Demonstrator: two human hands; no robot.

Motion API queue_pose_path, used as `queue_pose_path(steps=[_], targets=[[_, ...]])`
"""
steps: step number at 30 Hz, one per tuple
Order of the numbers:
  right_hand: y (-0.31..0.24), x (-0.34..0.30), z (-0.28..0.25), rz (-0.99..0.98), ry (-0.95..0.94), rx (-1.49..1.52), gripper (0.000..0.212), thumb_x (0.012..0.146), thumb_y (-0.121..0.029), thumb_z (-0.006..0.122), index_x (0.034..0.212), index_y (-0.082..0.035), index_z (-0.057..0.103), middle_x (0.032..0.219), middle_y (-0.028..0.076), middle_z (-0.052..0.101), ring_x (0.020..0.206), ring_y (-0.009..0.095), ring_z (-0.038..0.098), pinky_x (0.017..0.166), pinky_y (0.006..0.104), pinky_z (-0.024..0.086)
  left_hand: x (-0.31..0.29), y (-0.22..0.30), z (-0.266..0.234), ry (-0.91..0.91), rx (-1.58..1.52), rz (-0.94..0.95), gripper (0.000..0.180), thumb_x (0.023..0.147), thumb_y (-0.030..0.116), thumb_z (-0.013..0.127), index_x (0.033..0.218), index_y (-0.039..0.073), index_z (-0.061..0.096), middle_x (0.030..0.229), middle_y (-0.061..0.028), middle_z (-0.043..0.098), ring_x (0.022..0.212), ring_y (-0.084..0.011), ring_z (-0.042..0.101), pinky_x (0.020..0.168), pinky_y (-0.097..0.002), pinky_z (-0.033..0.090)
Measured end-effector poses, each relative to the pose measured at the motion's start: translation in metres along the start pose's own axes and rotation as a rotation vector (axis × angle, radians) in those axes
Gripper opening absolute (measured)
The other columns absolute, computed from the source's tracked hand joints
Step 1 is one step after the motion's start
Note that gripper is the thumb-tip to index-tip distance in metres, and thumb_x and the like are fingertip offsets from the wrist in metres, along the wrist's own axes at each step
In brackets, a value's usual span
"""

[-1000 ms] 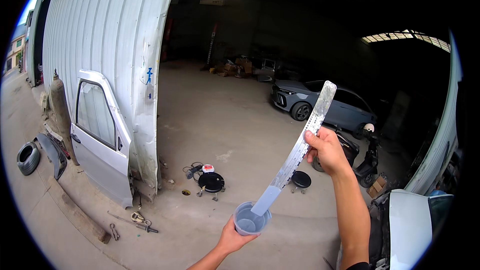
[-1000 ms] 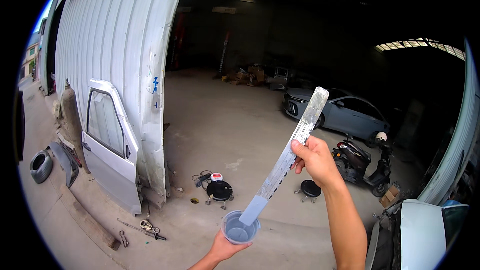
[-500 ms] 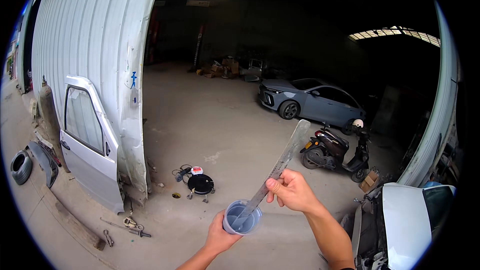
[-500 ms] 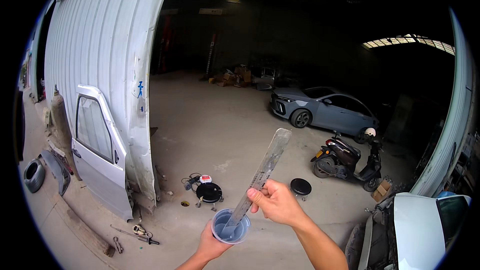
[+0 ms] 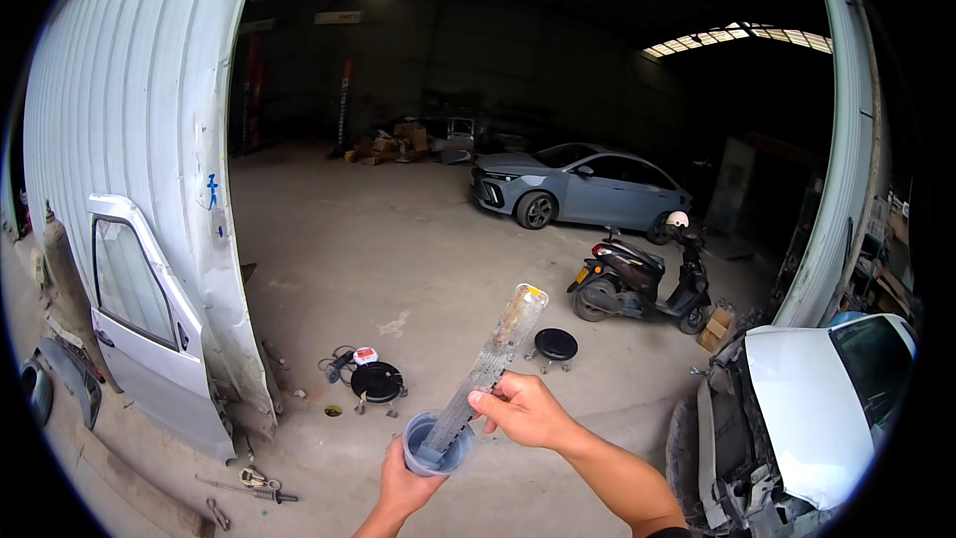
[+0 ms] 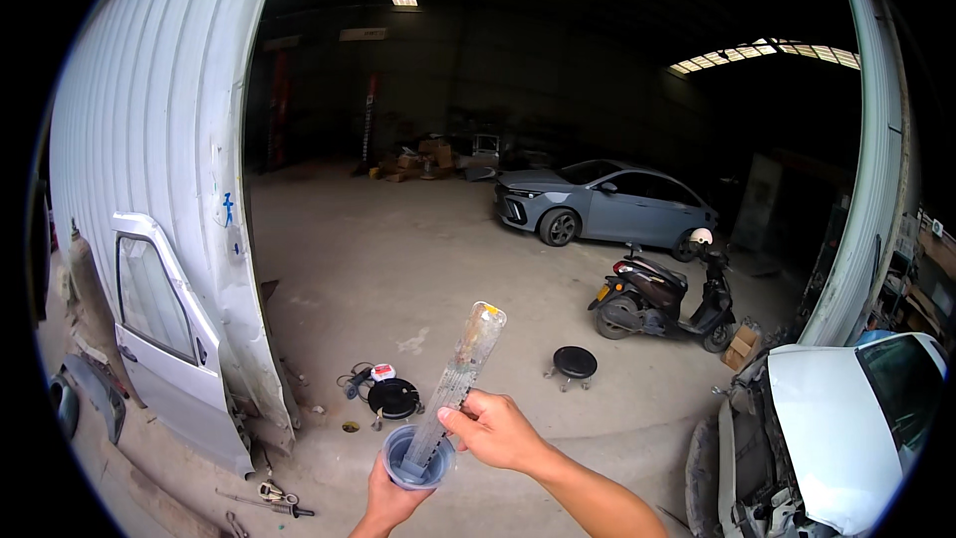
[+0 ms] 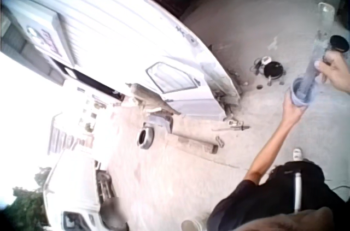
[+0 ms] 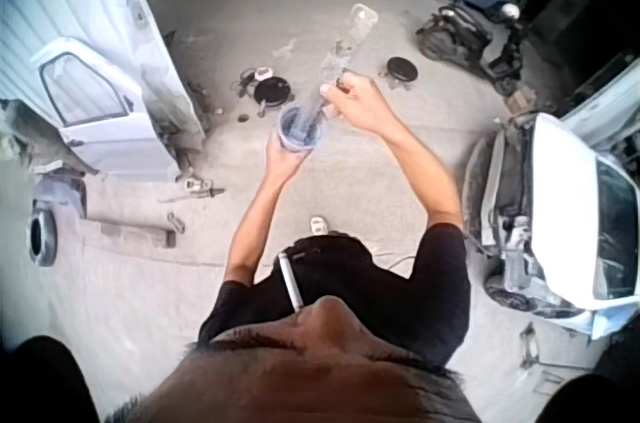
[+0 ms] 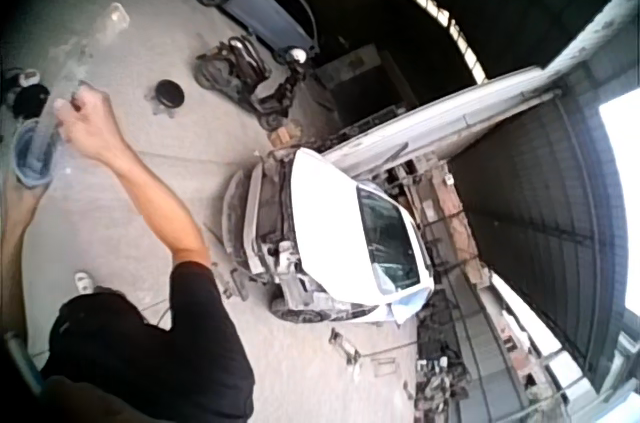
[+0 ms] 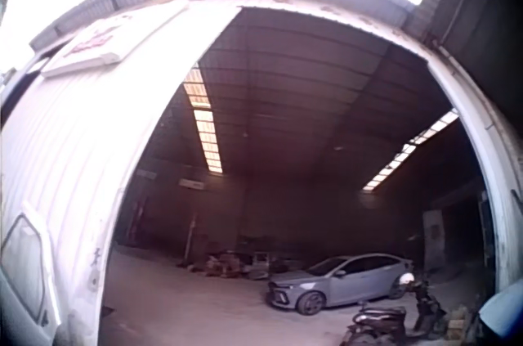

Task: The person mixes paint in a small container using a stick, then walks to a light blue sedan. They wipe the car's side with a cloth and apply paint along the door seam and rear quarter panel using the stick as a brush.

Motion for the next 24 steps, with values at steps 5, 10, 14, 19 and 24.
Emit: queue_pose_path(steps=[5,10,14,19,24], targets=[[0.002,0.015,-0.011,-0.084,0.101,-0.09,0.019,0.094,-0.016,0.058,0.096,0.003,0.059,0.081,0.006,0.063,0.063,0.011,0.058,0.056,0.0264,0.051,0.001,0.009,-0.008,0.006,0.048,-0.001,0.07,0.062,0.013,0.086,0.12,0.0,0.049,0.112,-0.0106,0.062,0.102,-0.0182,0.061,0.089,-0.0327,0.048],[0.027,0.009,-0.005,0.047,0.065,0.06,0.016,0.093,-0.015,0.058,0.094,0.001,0.058,0.082,0.008,0.064,0.063,0.012,0.059,0.052,0.026,0.05,-0.001,0.005,0.003,-0.002,0.296,-0.195,0.067,0.062,0.017,0.085,0.118,0.001,0.051,0.11,-0.011,0.063,0.101,-0.0207,0.062,0.088,-0.0341,0.049],[0.018,0.023,-0.036,-0.044,0.213,0.16,0.014,0.094,-0.012,0.053,0.096,0.001,0.057,0.082,0.008,0.064,0.067,0.011,0.059,0.051,0.0249,0.048,-0.007,-0.006,0.007,-0.021,0.189,-0.253,0.072,0.062,0.026,0.085,0.119,-0.001,0.049,0.114,-0.0179,0.06,0.106,-0.0285,0.06,0.088,-0.038,0.049],[-0.007,0.045,-0.067,-0.057,0.255,0.239,0.012,0.092,-0.01,0.052,0.095,0.0,0.058,0.084,0.009,0.065,0.067,0.013,0.059,0.051,0.0255,0.048,-0.013,-0.01,0.0,0.01,0.033,-0.11,0.071,0.063,0.024,0.086,0.119,0.0,0.05,0.115,-0.0156,0.061,0.107,-0.0241,0.06,0.089,-0.0355,0.048],[-0.034,0.045,-0.081,-0.124,0.258,0.246,0.012,0.091,-0.011,0.054,0.094,-0.001,0.058,0.083,0.009,0.065,0.066,0.014,0.059,0.05,0.0253,0.048,-0.017,-0.006,0.002,-0.029,-0.003,-0.167,0.082,0.062,0.011,0.086,0.13,0.001,0.043,0.123,-0.01,0.056,0.113,-0.0187,0.054,0.097,-0.0335,0.044]])
Point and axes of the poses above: each hand's wrist, its own x-axis towards the middle knuckle, its own z-axis out of the palm, y = z × x, the point moved 9 cm from there along x, towards the middle knuckle
